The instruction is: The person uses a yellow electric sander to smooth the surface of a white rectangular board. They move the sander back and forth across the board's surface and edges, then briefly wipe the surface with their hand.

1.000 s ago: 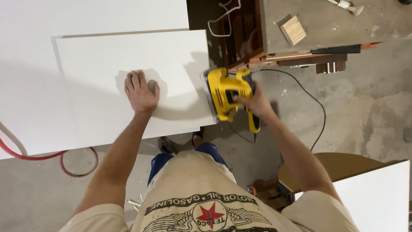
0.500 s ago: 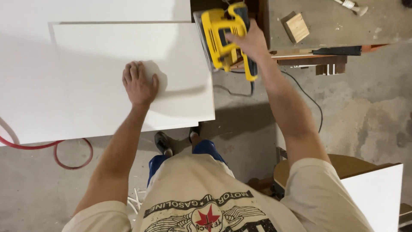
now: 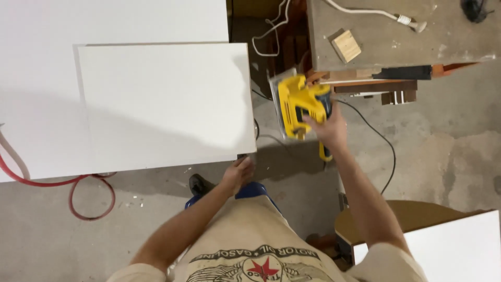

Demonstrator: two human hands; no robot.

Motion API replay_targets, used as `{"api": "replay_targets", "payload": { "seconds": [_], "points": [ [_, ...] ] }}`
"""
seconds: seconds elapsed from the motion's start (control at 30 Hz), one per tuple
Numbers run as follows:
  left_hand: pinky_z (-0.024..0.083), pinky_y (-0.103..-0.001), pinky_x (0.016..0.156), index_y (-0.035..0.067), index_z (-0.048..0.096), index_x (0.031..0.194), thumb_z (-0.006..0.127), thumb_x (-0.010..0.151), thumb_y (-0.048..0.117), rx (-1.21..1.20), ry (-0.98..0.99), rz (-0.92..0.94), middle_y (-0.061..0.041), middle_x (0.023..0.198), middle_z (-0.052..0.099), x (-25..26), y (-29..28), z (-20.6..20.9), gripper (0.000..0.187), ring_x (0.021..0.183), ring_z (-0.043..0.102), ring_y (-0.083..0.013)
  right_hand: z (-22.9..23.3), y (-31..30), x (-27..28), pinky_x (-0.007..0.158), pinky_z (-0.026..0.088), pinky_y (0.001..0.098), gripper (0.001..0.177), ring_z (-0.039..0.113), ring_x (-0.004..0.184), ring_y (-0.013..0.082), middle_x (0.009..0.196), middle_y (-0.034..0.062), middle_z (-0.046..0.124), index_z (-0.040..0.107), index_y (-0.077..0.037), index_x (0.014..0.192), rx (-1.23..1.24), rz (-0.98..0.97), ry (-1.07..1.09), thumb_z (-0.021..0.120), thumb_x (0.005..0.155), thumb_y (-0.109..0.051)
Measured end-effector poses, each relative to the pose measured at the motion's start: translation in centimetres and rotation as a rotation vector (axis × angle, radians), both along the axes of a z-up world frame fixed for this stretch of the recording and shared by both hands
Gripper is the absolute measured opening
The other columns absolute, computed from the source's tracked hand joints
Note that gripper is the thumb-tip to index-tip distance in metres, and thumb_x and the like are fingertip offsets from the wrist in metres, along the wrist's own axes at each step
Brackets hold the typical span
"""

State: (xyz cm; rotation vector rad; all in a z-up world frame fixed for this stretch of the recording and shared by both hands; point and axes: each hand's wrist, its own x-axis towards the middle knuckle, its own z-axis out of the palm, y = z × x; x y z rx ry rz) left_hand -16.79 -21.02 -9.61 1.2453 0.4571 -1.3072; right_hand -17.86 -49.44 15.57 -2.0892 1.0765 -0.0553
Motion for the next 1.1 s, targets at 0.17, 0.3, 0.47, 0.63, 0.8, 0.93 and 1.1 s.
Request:
{"api": "replay_targets", "payload": {
  "seconds": [0.17, 0.3, 0.47, 0.63, 0.8, 0.93, 1.1],
  "points": [
    [0.042, -0.057, 0.121, -0.002, 0.001, 0.160, 0.068, 0.105, 0.032, -0.240, 0.148, 0.517, -0.031, 0.156, 0.031, -0.1, -4.4, 2.6, 0.093, 0.138, 0.051, -0.0418, -3.0, -0.9, -5.8, 0.108, 0.046, 0.0579, 0.111, 0.054, 0.129, 0.0444, 0.140, 0.0273, 0.054, 0.035, -0.002, 0.152, 0.076, -0.104, 0.204, 0.087, 0.074, -0.060],
    [0.049, -0.055, 0.114, -0.006, 0.026, 0.156, 0.070, 0.103, 0.031, -0.155, 0.034, 0.522, -0.028, 0.143, 0.046, -1.4, -3.1, 1.3, 0.078, 0.131, 0.057, -0.0432, -5.3, -1.9, -8.3, 0.103, 0.050, 0.0558, 0.107, 0.059, 0.124, 0.0432, 0.134, 0.0260, 0.060, 0.038, -0.005, 0.151, 0.028, -0.088, 0.270, 0.085, 0.075, -0.063],
    [0.052, -0.059, 0.108, -0.004, 0.042, 0.152, 0.082, 0.095, 0.026, -0.058, 0.080, 0.321, -0.031, 0.139, 0.056, -4.2, 4.3, 1.7, 0.075, 0.121, 0.064, -0.0459, -6.9, -2.1, -8.9, 0.101, 0.051, 0.0556, 0.111, 0.060, 0.122, 0.0440, 0.133, 0.0280, 0.060, 0.038, -0.008, 0.152, 0.032, -0.121, 0.362, 0.083, 0.072, -0.070],
    [0.050, -0.060, 0.102, -0.009, 0.057, 0.138, 0.079, 0.088, 0.007, 0.313, -0.173, 0.220, -0.034, 0.120, 0.066, -1.5, 15.7, 4.9, 0.057, 0.111, 0.067, -0.0459, -7.4, -0.9, -7.6, 0.101, 0.051, 0.0556, 0.104, 0.061, 0.121, 0.0446, 0.130, 0.0284, 0.062, 0.038, -0.008, 0.151, 0.049, -0.094, 0.361, 0.083, 0.075, -0.063],
    [0.039, -0.068, 0.112, -0.001, 0.020, 0.152, 0.046, 0.108, 0.069, 0.555, -0.390, 0.801, -0.039, 0.154, 0.027, 6.0, 18.9, 6.2, 0.087, 0.141, 0.039, -0.0545, -9.7, -0.7, -7.1, 0.093, 0.054, 0.0553, 0.099, 0.065, 0.114, 0.0442, 0.121, 0.0286, 0.065, 0.042, -0.005, 0.148, 0.029, -0.042, 0.272, 0.084, 0.078, -0.061],
    [0.019, -0.059, 0.126, 0.006, 0.015, 0.164, 0.040, 0.119, 0.047, 0.963, -0.857, 0.600, -0.034, 0.159, 0.029, 9.2, 19.8, 5.1, 0.066, 0.151, 0.029, -0.0457, -8.0, 0.6, -6.6, 0.093, 0.054, 0.0558, 0.099, 0.064, 0.113, 0.0462, 0.121, 0.0308, 0.064, 0.043, -0.002, 0.147, 0.032, -0.037, 0.219, 0.084, 0.078, -0.061],
    [0.041, -0.055, 0.108, 0.008, 0.034, 0.159, 0.049, 0.117, 0.044, 1.233, -1.112, 0.349, -0.025, 0.134, 0.049, 12.5, 24.1, 3.2, 0.058, 0.129, 0.050, -0.0472, -7.9, 0.0, -8.5, 0.090, 0.054, 0.0558, 0.110, 0.065, 0.111, 0.0458, 0.124, 0.0301, 0.064, 0.038, -0.005, 0.151, 0.059, -0.031, 0.230, 0.082, 0.074, -0.069]
  ]
}}
